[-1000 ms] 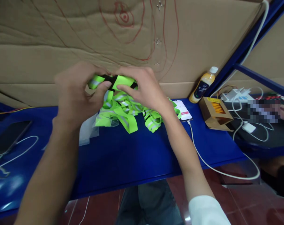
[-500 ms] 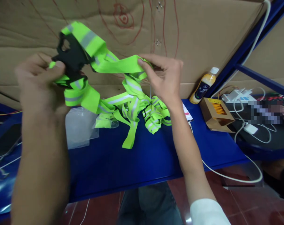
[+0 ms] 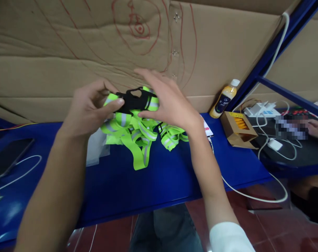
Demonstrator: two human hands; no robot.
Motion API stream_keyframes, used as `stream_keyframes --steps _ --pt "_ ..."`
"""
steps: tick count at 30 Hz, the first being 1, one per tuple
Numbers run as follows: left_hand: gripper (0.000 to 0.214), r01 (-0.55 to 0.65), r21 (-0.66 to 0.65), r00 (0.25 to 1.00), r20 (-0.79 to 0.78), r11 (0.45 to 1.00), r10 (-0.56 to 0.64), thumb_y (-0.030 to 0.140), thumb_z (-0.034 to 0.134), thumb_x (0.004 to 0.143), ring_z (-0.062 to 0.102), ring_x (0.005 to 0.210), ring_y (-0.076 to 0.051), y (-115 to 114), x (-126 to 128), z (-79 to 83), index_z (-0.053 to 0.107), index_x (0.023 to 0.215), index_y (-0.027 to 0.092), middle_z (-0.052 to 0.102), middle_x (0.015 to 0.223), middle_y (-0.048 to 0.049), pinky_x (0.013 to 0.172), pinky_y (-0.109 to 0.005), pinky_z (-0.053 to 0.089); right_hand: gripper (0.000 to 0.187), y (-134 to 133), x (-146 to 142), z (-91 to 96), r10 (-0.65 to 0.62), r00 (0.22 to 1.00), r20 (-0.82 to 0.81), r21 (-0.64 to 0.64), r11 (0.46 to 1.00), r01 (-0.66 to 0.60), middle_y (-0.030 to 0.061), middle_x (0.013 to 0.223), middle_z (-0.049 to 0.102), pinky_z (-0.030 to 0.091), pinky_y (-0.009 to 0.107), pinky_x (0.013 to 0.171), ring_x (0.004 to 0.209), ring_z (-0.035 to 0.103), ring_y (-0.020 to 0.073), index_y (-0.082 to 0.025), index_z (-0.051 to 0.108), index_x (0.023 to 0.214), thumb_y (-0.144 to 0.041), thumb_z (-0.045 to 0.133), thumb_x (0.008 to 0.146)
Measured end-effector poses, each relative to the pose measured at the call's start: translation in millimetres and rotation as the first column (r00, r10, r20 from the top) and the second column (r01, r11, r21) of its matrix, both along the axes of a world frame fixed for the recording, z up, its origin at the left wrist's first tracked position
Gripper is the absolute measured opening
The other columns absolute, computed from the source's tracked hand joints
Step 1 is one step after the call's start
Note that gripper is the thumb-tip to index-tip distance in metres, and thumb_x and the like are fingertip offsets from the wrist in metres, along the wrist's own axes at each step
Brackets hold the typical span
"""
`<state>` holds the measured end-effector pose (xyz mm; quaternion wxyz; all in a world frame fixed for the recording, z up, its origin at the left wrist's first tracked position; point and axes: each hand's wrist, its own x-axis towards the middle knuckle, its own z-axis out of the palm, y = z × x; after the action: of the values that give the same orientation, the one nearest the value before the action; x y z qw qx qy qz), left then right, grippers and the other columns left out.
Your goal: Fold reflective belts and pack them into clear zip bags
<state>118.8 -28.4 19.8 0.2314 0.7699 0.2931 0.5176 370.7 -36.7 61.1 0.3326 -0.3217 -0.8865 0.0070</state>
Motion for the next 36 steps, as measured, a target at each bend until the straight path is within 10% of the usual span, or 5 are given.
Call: stream_keyframes --steps 5,9,13,29,36 --pt "0.027 -0.078 -0.017 0.997 -0.027 0.997 0.077 0.048 0.076 0.093 0.063 0.075 -0.015 0 5 -1.7 0.061 0.1 0.027 0.07 0.091 0.0004 0.065 -0.033 0.059 0.06 14 -14 -15.3 0.086 0.996 0.015 0.01 0.996 -0.086 0.0112 0.139 0.068 0.05 0.046 0.111 0.13 0.065 0.0318 -0.019 0.056 0.139 -0.021 0.077 0.083" --pt "0.044 -0.141 0.314 0.964 -0.171 0.939 0.202 0.028 0.077 0.088 0.065 0.12 -0.024 -13 17 5.4 0.058 0.127 0.027 0.065 0.13 -0.0059 0.105 -0.047 0.058 0.048 18 -12 -18.0 0.088 0.996 0.013 -0.015 0.996 -0.088 0.0074 0.126 0.072 0.05 0.041 0.102 0.116 0.068 0.0285 -0.02 0.056 0.128 -0.019 0.071 0.082" --pt "0.029 -0.124 0.504 0.859 -0.376 0.855 0.347 0.021 0.07 0.088 0.063 0.124 -0.027 -28 29 11.0 0.062 0.116 0.023 0.064 0.128 -0.0096 0.104 -0.045 0.056 0.045 15 -12 -14.7 0.072 0.997 0.037 -0.043 0.997 -0.071 0.0071 0.118 0.071 0.05 0.04 0.097 0.113 0.067 0.0299 -0.019 0.055 0.116 -0.019 0.074 0.075" --pt "0.03 -0.151 0.479 0.853 -0.379 0.865 0.359 0.025 0.069 0.094 0.07 0.114 -0.026 -21 32 -2.0 0.062 0.123 0.028 0.071 0.123 -0.0057 0.097 -0.04 0.058 0.044 22 -3 -15.4 0.081 0.996 0.049 -0.059 0.995 -0.078 0.0059 0.12 0.07 0.05 0.045 0.101 0.115 0.066 0.03 -0.024 0.053 0.117 -0.025 0.075 0.079" --pt "0.059 -0.14 0.221 0.936 -0.289 0.965 0.202 0.033 0.077 0.093 0.071 0.122 -0.024 -17 19 -3.4 0.053 0.147 0.034 0.073 0.128 -0.0023 0.106 -0.043 0.059 0.049 18 5 -6.7 0.079 0.997 0.011 -0.064 0.995 -0.078 0.0043 0.122 0.073 0.053 0.044 0.101 0.112 0.069 0.0272 -0.025 0.056 0.117 -0.018 0.079 0.074"
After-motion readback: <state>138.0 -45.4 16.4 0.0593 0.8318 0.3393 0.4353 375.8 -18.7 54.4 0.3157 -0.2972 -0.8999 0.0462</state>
